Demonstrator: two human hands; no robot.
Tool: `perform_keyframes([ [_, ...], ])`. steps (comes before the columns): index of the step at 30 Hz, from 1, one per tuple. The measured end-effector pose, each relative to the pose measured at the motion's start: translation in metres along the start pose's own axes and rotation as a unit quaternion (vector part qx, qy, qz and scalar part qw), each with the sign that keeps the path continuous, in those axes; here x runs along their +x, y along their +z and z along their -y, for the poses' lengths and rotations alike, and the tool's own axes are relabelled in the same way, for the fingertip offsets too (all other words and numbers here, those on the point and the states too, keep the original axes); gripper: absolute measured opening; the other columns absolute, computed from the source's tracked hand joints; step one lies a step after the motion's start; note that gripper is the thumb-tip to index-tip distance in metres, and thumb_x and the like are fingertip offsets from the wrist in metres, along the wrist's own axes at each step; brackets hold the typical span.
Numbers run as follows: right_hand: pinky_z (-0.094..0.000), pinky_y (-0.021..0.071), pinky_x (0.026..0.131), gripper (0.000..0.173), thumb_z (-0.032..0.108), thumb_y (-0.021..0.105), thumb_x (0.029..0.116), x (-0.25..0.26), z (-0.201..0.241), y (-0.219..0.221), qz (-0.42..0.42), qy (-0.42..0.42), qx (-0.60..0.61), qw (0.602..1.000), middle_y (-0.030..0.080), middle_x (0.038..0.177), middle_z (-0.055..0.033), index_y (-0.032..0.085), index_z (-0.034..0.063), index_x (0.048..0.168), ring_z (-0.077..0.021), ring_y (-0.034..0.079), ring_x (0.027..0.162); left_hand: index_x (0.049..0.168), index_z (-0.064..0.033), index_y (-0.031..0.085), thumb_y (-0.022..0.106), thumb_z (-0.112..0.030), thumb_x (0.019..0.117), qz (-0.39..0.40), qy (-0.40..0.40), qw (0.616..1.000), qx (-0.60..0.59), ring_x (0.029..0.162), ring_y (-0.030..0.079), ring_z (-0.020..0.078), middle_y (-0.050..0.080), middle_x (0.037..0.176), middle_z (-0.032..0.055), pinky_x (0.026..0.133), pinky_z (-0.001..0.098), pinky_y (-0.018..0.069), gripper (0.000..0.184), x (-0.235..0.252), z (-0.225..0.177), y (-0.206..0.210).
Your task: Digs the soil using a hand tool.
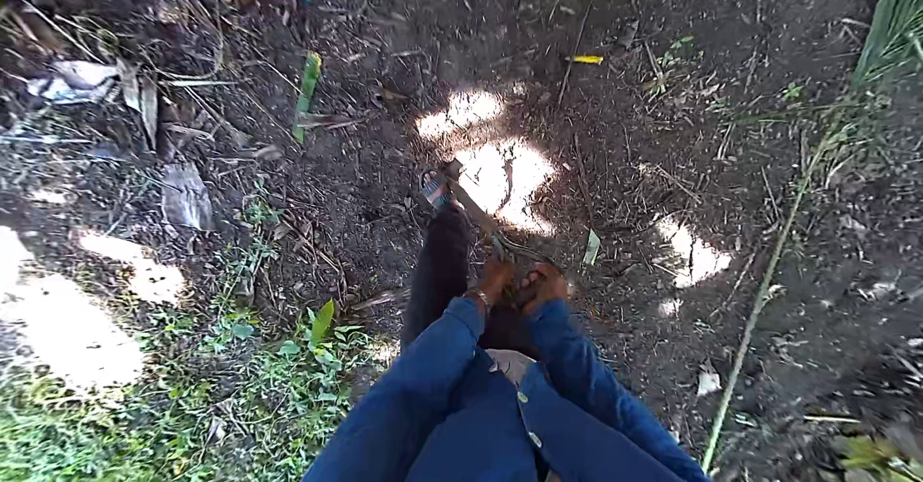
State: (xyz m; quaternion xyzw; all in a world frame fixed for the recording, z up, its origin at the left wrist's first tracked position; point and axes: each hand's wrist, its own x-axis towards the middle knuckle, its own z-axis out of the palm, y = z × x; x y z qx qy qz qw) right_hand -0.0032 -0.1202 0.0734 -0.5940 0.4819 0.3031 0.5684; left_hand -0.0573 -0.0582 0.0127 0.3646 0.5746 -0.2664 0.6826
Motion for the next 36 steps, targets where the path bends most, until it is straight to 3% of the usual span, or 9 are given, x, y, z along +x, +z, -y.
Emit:
perform_keyframes([
  [6, -0.0310, 0.0487, 0.041, 0.025, 0.009, 0.049, 0.1003, -0.009, 0.012, 0.062, 0.077, -0.004, 0.054, 0.996, 0.048, 0.051, -0.0008, 0.051, 0.0070, 0.076, -0.0127, 0.047, 0.040, 0.096, -0.0025, 0.057, 0.051, -0.008, 0.1033, 0.042, 0.014, 0.999, -0.003, 0.056, 0.051, 0.0084, 0.053, 0.069, -0.0007, 0.055, 0.0244, 0.0468, 0.012, 0.006, -0.058, -0.047],
  [10, -0.0328, 0.0505, 0.043, 0.022, 0.009, 0.052, 0.1006, 0.017, -0.014, 0.032, 0.056, -0.001, 0.022, 0.998, 0.050, 0.053, -0.0023, 0.052, 0.0048, 0.079, -0.0145, 0.050, 0.041, 0.105, 0.0014, 0.056, 0.052, -0.014, 0.1047, 0.000, 0.001, 1.000, 0.024, 0.057, 0.053, 0.0101, 0.054, 0.071, 0.0021, 0.055, 0.0259, 0.0485, 0.016, 0.020, -0.027, -0.033],
  [14, -0.0340, 0.0556, 0.054, 0.020, 0.019, 0.059, 0.1048, 0.029, -0.028, -0.027, -0.006, 0.030, -0.024, 0.999, 0.056, 0.071, -0.0063, 0.055, -0.0006, 0.109, -0.0155, 0.057, 0.054, 0.119, 0.0059, 0.054, 0.051, -0.019, 0.1065, -0.050, 0.000, 0.994, 0.096, 0.060, 0.055, 0.0141, 0.055, 0.078, 0.0066, 0.059, 0.0307, 0.0514, 0.028, 0.036, 0.027, 0.006],
  [17, -0.0320, 0.0504, 0.057, 0.030, 0.012, 0.067, 0.0988, 0.051, -0.029, -0.052, -0.120, 0.017, -0.062, 0.991, 0.055, 0.081, -0.0089, 0.055, -0.0031, 0.122, -0.0153, 0.053, 0.060, 0.131, 0.0085, 0.052, 0.050, -0.024, 0.1084, -0.069, -0.008, 0.985, 0.156, 0.078, 0.062, 0.0243, 0.062, 0.098, 0.0182, 0.074, 0.0413, 0.0556, 0.039, 0.059, 0.057, 0.045],
  [21, -0.0342, 0.0495, 0.056, 0.032, 0.010, 0.074, 0.0921, 0.094, -0.046, -0.090, -0.203, 0.023, -0.105, 0.973, 0.057, 0.078, -0.0102, 0.061, -0.0039, 0.118, -0.0170, 0.053, 0.059, 0.137, 0.0106, 0.050, 0.046, -0.026, 0.1102, -0.066, -0.008, 0.975, 0.211, 0.103, 0.066, 0.0357, 0.063, 0.118, 0.0286, 0.094, 0.0499, 0.0539, 0.046, 0.078, 0.096, 0.078],
  [26, -0.0406, 0.0524, 0.057, 0.049, 0.006, 0.079, 0.0855, 0.135, -0.073, -0.130, -0.235, 0.026, -0.097, 0.967, 0.062, 0.085, -0.0160, 0.058, -0.0031, 0.129, -0.0217, 0.058, 0.062, 0.131, 0.0066, 0.048, 0.052, -0.021, 0.1084, 0.018, -0.032, 0.992, 0.123, 0.068, 0.062, 0.0196, 0.061, 0.089, 0.0130, 0.065, 0.0355, 0.0567, 0.036, 0.106, 0.133, 0.084],
  [29, -0.0480, 0.0561, 0.066, 0.054, 0.008, 0.082, 0.0829, 0.169, -0.097, -0.160, -0.277, 0.015, -0.138, 0.951, 0.067, 0.097, -0.0211, 0.060, -0.0011, 0.131, -0.0286, 0.064, 0.074, 0.143, -0.0033, 0.045, 0.061, -0.020, 0.1012, 0.051, -0.092, 0.994, 0.044, 0.094, 0.066, 0.0264, 0.065, 0.112, 0.0173, 0.080, 0.0451, 0.0570, 0.048, 0.147, 0.135, 0.071],
  [32, -0.0586, 0.0543, 0.085, 0.057, 0.014, 0.082, 0.0851, 0.216, -0.125, -0.195, -0.327, 0.026, -0.213, 0.920, 0.068, 0.114, -0.0266, 0.060, -0.0019, 0.135, -0.0389, 0.067, 0.098, 0.149, -0.0063, 0.046, 0.055, -0.036, 0.1051, 0.026, -0.104, 0.994, -0.017, 0.129, 0.056, 0.0388, 0.052, 0.146, 0.0239, 0.099, 0.0587, 0.0502, 0.054, 0.202, 0.124, 0.055],
  [36, -0.0613, 0.0527, 0.092, 0.057, 0.018, 0.082, 0.0833, 0.287, -0.143, -0.231, -0.366, 0.023, -0.269, 0.890, 0.068, 0.118, -0.0267, 0.062, -0.0012, 0.133, -0.0409, 0.067, 0.106, 0.153, -0.0067, 0.040, 0.059, -0.052, 0.1003, -0.037, -0.094, 0.992, -0.073, 0.133, 0.052, 0.0401, 0.048, 0.150, 0.0237, 0.102, 0.0625, 0.0474, 0.072, 0.308, 0.115, 0.038],
])
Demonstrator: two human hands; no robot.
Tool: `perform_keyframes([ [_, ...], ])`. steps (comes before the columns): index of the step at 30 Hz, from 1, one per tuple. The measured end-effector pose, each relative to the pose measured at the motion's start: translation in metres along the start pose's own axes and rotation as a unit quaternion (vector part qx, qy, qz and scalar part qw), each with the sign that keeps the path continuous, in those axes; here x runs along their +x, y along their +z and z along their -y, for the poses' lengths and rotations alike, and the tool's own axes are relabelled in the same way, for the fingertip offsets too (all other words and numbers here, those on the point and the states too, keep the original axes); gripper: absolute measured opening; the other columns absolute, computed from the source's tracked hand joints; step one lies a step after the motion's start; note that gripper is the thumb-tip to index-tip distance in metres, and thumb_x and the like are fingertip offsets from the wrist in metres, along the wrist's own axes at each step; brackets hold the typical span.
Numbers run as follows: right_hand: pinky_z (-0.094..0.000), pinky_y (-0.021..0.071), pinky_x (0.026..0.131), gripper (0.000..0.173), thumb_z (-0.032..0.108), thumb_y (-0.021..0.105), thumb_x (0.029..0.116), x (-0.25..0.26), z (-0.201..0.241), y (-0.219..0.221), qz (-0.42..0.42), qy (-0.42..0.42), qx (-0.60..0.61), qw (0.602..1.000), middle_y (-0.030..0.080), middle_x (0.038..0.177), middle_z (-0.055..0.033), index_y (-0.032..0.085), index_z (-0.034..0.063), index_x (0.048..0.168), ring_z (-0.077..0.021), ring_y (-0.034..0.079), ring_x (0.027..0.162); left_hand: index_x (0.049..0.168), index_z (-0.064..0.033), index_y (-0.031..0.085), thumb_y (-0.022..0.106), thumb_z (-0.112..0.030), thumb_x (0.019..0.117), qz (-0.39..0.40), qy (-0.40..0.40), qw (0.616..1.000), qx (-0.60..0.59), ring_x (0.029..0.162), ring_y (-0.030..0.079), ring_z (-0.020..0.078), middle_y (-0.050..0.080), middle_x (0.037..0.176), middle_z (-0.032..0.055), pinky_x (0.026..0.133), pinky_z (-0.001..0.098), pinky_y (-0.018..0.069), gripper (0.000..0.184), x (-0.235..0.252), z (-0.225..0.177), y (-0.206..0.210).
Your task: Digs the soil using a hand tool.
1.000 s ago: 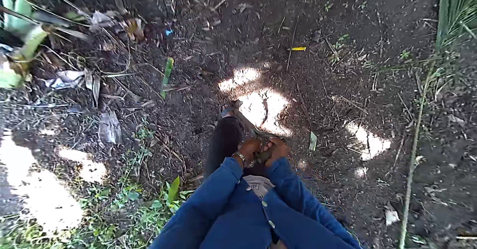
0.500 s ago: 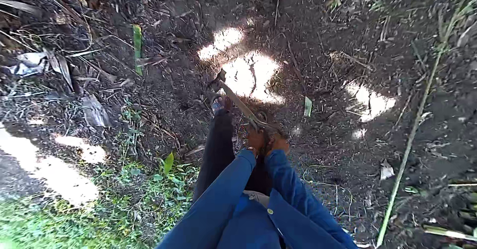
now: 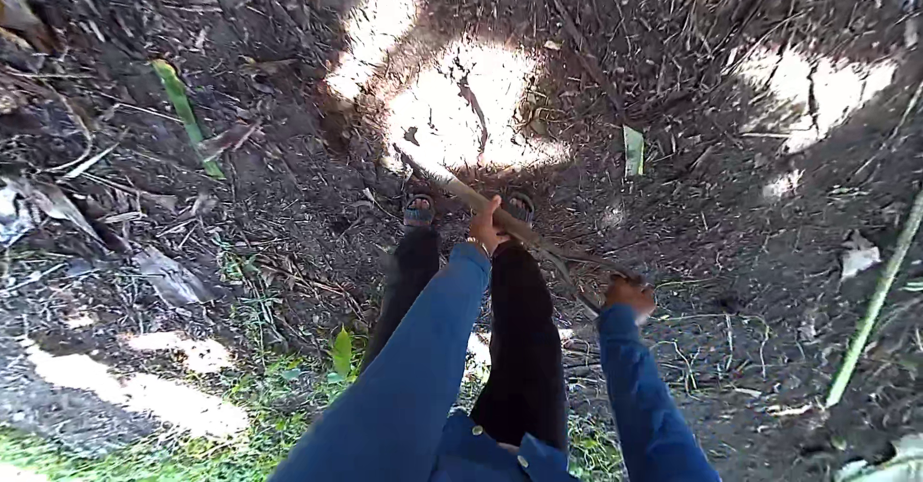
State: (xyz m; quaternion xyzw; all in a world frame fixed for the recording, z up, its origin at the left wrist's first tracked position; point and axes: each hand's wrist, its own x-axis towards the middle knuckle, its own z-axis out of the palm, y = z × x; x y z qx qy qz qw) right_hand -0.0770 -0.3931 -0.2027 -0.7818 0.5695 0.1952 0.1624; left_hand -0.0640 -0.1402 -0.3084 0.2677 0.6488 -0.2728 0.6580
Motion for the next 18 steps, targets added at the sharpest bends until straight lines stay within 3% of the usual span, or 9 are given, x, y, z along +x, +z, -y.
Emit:
perform_keyframes([
  [2, -0.0535, 0.0554, 0.080, 0.055, 0.014, 0.083, 0.0824, 0.022, 0.000, 0.009, -0.021, -0.008, 0.030, 0.999, 0.069, 0.106, -0.0228, 0.063, -0.0022, 0.131, -0.0331, 0.068, 0.088, 0.149, -0.0033, 0.042, 0.064, -0.047, 0.0989, -0.059, 0.014, 0.995, -0.073, 0.117, 0.060, 0.0352, 0.057, 0.135, 0.0227, 0.095, 0.0565, 0.0535, 0.069, 0.050, -0.015, 0.001],
  [4, -0.0378, 0.0546, 0.058, 0.047, 0.005, 0.082, 0.0801, 0.027, 0.000, 0.012, -0.041, -0.045, 0.098, 0.993, 0.065, 0.083, -0.0124, 0.062, -0.0036, 0.123, -0.0179, 0.060, 0.060, 0.139, -0.0048, 0.046, 0.066, -0.040, 0.0999, -0.085, 0.010, 0.988, -0.125, 0.089, 0.061, 0.0237, 0.059, 0.109, 0.0134, 0.080, 0.0432, 0.0563, 0.057, 0.084, -0.027, 0.004],
  [6, -0.0315, 0.0552, 0.051, 0.047, -0.003, 0.079, 0.0791, 0.009, -0.010, 0.006, -0.032, -0.080, 0.175, 0.981, 0.064, 0.079, -0.0090, 0.059, -0.0070, 0.122, -0.0125, 0.059, 0.054, 0.133, -0.0033, 0.050, 0.068, -0.022, 0.0992, -0.079, 0.013, 0.989, -0.123, 0.078, 0.059, 0.0184, 0.057, 0.099, 0.0096, 0.072, 0.0359, 0.0560, 0.043, 0.088, -0.029, -0.003],
  [9, -0.0327, 0.0583, 0.056, 0.039, -0.004, 0.076, 0.0781, -0.058, -0.039, -0.020, -0.019, -0.125, 0.189, 0.974, 0.066, 0.083, -0.0083, 0.060, -0.0081, 0.113, -0.0122, 0.063, 0.061, 0.116, -0.0052, 0.056, 0.064, -0.009, 0.0957, -0.029, 0.026, 0.992, -0.124, 0.068, 0.058, 0.0165, 0.057, 0.085, 0.0061, 0.065, 0.0342, 0.0564, 0.023, 0.059, -0.024, -0.040],
  [11, -0.0352, 0.0603, 0.064, 0.041, -0.003, 0.078, 0.0737, -0.113, -0.057, -0.043, -0.031, -0.165, 0.175, 0.970, 0.066, 0.085, -0.0092, 0.062, -0.0104, 0.110, -0.0130, 0.064, 0.068, 0.103, -0.0116, 0.056, 0.059, -0.013, 0.0970, 0.038, 0.042, 0.991, -0.118, 0.063, 0.059, 0.0135, 0.057, 0.075, 0.0006, 0.061, 0.0320, 0.0560, 0.007, 0.023, -0.024, -0.067],
  [13, -0.0271, 0.0615, 0.065, 0.035, 0.007, 0.081, 0.0661, -0.156, -0.072, -0.067, -0.046, -0.294, 0.192, 0.935, 0.069, 0.079, -0.0007, 0.065, -0.0047, 0.094, -0.0049, 0.067, 0.069, 0.099, -0.0203, 0.057, 0.060, -0.022, 0.0972, 0.111, 0.050, 0.986, -0.110, 0.065, 0.059, 0.0093, 0.055, 0.074, -0.0053, 0.065, 0.0292, 0.0557, 0.003, -0.027, -0.030, -0.093],
  [14, -0.0238, 0.0616, 0.069, 0.033, 0.015, 0.085, 0.0680, -0.168, -0.076, -0.081, -0.043, -0.381, 0.205, 0.901, 0.071, 0.080, 0.0029, 0.067, 0.0003, 0.091, -0.0018, 0.068, 0.072, 0.094, -0.0223, 0.057, 0.060, -0.024, 0.0971, 0.135, 0.056, 0.982, -0.118, 0.064, 0.058, 0.0077, 0.054, 0.073, -0.0067, 0.064, 0.0271, 0.0545, 0.005, -0.052, -0.036, -0.101],
  [15, -0.0233, 0.0620, 0.073, 0.030, 0.026, 0.086, 0.0755, -0.176, -0.077, -0.097, -0.032, -0.464, 0.202, 0.862, 0.073, 0.083, 0.0052, 0.069, 0.0077, 0.093, -0.0015, 0.070, 0.077, 0.090, -0.0229, 0.056, 0.059, -0.025, 0.0974, 0.160, 0.063, 0.975, -0.142, 0.063, 0.056, 0.0071, 0.053, 0.071, -0.0070, 0.064, 0.0261, 0.0534, 0.008, -0.074, -0.042, -0.105],
  [18, -0.0319, 0.0580, 0.066, 0.030, 0.044, 0.070, 0.0940, -0.200, -0.057, -0.146, 0.026, -0.627, 0.130, 0.768, 0.066, 0.077, -0.0003, 0.063, 0.0156, 0.088, -0.0121, 0.066, 0.072, 0.083, -0.0223, 0.058, 0.053, -0.024, 0.0980, 0.230, 0.076, 0.937, -0.251, 0.060, 0.057, 0.0071, 0.054, 0.067, -0.0072, 0.063, 0.0249, 0.0535, 0.016, -0.111, -0.058, -0.116],
])
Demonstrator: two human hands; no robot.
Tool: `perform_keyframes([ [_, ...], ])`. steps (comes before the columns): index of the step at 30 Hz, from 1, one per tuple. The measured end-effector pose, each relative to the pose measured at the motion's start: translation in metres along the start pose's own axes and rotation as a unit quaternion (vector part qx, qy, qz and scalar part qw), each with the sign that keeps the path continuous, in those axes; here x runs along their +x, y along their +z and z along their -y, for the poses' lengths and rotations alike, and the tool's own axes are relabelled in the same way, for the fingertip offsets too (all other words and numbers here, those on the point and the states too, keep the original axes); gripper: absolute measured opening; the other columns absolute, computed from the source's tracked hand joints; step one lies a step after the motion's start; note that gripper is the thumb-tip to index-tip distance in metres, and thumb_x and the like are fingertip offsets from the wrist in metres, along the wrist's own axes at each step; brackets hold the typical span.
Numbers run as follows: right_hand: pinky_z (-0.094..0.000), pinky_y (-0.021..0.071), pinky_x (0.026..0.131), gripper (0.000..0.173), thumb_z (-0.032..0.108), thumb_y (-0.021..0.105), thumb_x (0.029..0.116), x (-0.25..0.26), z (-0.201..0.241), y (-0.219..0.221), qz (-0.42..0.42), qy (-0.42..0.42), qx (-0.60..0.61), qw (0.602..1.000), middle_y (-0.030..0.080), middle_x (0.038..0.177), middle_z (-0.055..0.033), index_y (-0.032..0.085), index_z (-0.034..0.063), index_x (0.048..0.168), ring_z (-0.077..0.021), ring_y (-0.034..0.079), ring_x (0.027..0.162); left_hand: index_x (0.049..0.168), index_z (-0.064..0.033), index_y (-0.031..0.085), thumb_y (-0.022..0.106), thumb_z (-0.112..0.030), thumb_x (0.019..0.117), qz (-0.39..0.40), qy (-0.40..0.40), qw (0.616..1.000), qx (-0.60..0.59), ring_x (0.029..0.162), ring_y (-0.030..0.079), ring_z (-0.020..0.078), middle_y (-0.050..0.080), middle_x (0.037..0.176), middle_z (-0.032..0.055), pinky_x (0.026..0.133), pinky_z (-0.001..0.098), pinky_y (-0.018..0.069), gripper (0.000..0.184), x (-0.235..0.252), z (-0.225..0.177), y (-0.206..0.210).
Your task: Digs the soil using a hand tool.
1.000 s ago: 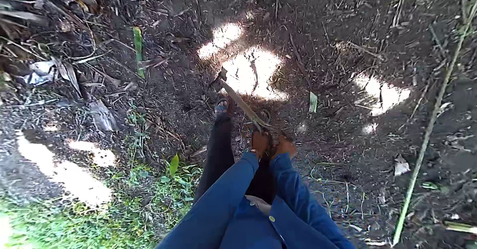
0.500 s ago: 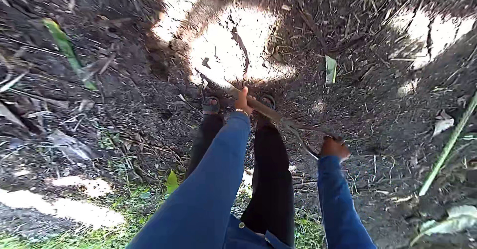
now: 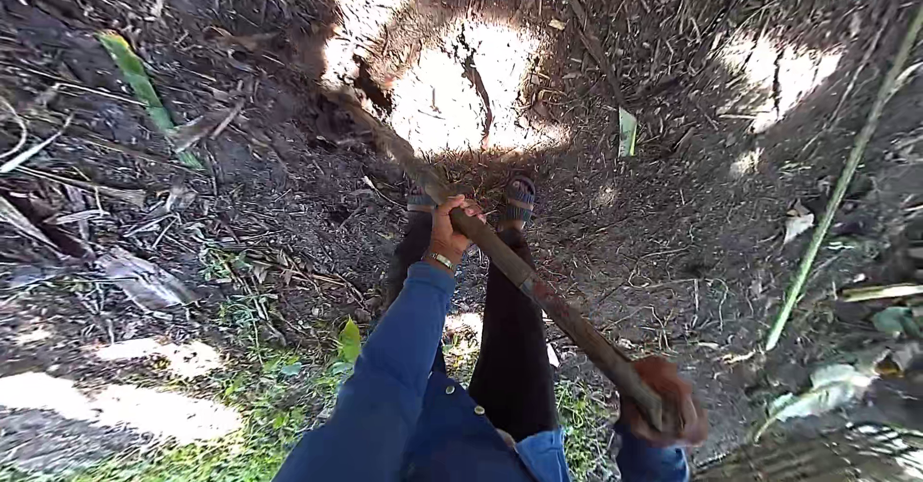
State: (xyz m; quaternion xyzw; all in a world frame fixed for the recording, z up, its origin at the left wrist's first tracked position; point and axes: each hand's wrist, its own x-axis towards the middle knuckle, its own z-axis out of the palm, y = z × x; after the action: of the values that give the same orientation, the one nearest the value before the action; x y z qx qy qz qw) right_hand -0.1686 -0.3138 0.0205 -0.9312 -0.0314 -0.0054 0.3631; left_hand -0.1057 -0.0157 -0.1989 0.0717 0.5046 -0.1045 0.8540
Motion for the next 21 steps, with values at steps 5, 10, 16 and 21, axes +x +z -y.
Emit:
perform_keyframes([
  [5, -0.0337, 0.0556, 0.063, 0.028, 0.036, 0.059, 0.1013, 0.007, 0.082, -0.008, 0.176, -0.127, -0.003, 0.976, 0.060, 0.067, -0.0027, 0.061, 0.0152, 0.082, -0.0171, 0.062, 0.064, 0.084, -0.0178, 0.055, 0.048, -0.024, 0.0945, 0.013, -0.001, 0.990, -0.139, 0.051, 0.055, 0.0069, 0.052, 0.063, -0.0050, 0.050, 0.0205, 0.0501, 0.014, -0.038, -0.039, -0.022],
  [10, -0.0324, 0.0534, 0.061, 0.029, 0.033, 0.058, 0.1021, -0.004, 0.120, -0.029, 0.225, -0.151, -0.014, 0.962, 0.058, 0.065, -0.0045, 0.060, 0.0127, 0.081, -0.0180, 0.060, 0.062, 0.086, -0.0161, 0.055, 0.047, -0.021, 0.0917, 0.008, -0.006, 0.983, -0.181, 0.047, 0.055, 0.0090, 0.052, 0.060, -0.0033, 0.047, 0.0236, 0.0505, 0.011, -0.066, -0.035, -0.031],
  [16, -0.0330, 0.0532, 0.061, 0.037, 0.034, 0.053, 0.1036, -0.017, 0.143, -0.045, 0.278, -0.156, 0.000, 0.948, 0.058, 0.062, -0.0065, 0.059, 0.0104, 0.076, -0.0189, 0.060, 0.060, 0.078, -0.0133, 0.051, 0.037, -0.022, 0.0947, -0.013, -0.022, 0.977, -0.214, 0.047, 0.057, 0.0123, 0.054, 0.058, 0.0001, 0.047, 0.0265, 0.0523, 0.023, -0.097, -0.029, -0.048],
  [21, -0.0321, 0.0525, 0.059, 0.037, 0.030, 0.051, 0.1058, -0.035, 0.143, -0.044, 0.320, -0.170, 0.037, 0.931, 0.057, 0.061, -0.0052, 0.058, 0.0108, 0.075, -0.0182, 0.059, 0.058, 0.077, -0.0115, 0.051, 0.036, -0.022, 0.0959, -0.002, -0.023, 0.969, -0.247, 0.046, 0.057, 0.0135, 0.054, 0.056, 0.0009, 0.047, 0.0274, 0.0529, 0.026, -0.106, -0.027, -0.068],
])
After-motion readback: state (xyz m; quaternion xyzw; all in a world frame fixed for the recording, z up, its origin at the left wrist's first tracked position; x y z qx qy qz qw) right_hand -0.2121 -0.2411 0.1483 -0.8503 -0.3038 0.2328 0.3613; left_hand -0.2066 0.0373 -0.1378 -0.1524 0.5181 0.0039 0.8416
